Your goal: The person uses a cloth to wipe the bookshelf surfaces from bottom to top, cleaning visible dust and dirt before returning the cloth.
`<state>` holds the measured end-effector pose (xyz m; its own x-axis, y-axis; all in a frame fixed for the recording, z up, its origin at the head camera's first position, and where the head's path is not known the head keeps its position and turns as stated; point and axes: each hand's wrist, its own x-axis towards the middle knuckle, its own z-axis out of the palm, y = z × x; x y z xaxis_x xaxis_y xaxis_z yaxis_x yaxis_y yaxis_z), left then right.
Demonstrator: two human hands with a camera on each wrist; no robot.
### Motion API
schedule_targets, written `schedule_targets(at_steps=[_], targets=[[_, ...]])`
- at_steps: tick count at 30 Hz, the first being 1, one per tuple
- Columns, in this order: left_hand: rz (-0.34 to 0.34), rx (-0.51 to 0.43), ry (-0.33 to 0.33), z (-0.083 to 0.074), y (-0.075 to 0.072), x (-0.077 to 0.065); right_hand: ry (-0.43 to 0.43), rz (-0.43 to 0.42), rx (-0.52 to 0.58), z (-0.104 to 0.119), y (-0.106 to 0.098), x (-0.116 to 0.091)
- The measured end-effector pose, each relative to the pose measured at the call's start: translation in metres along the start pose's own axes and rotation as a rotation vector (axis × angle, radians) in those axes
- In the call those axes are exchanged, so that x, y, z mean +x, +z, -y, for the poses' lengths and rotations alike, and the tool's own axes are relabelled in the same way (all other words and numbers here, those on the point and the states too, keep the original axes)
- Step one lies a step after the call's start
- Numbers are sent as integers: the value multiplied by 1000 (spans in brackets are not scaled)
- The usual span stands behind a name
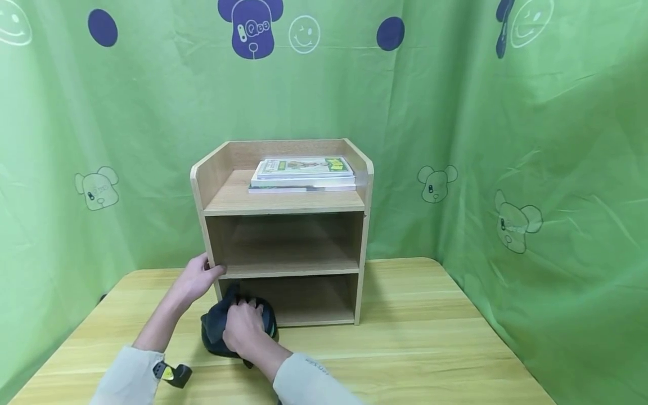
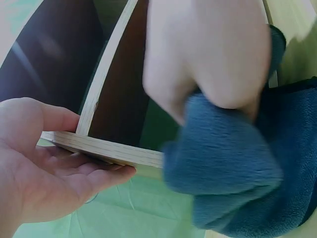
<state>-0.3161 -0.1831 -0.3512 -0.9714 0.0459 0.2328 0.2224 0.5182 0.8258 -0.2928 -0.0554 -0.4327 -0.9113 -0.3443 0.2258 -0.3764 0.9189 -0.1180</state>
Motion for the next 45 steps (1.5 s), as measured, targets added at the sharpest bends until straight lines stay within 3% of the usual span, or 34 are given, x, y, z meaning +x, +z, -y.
schedule_targets(at_steps=[8,16,26,32,38,45], targets=[[20,-13,-13,-1,-1,-1,66,149,-88,8,3,-5],[20,-3,-14,-1,1,0,19,177,-132,11,0,-17],[20,3,-6,-1,0,1,36,131,-135,8,5,-11],[32,-3,-6,2,1,0,29,159,-117,4,8,-13],[21,-10,-1,4,2,-1,-30,137,-93,-13,10,-22],[6,47,9,2,-1,1,-63,107,-66,-60,5,-37]])
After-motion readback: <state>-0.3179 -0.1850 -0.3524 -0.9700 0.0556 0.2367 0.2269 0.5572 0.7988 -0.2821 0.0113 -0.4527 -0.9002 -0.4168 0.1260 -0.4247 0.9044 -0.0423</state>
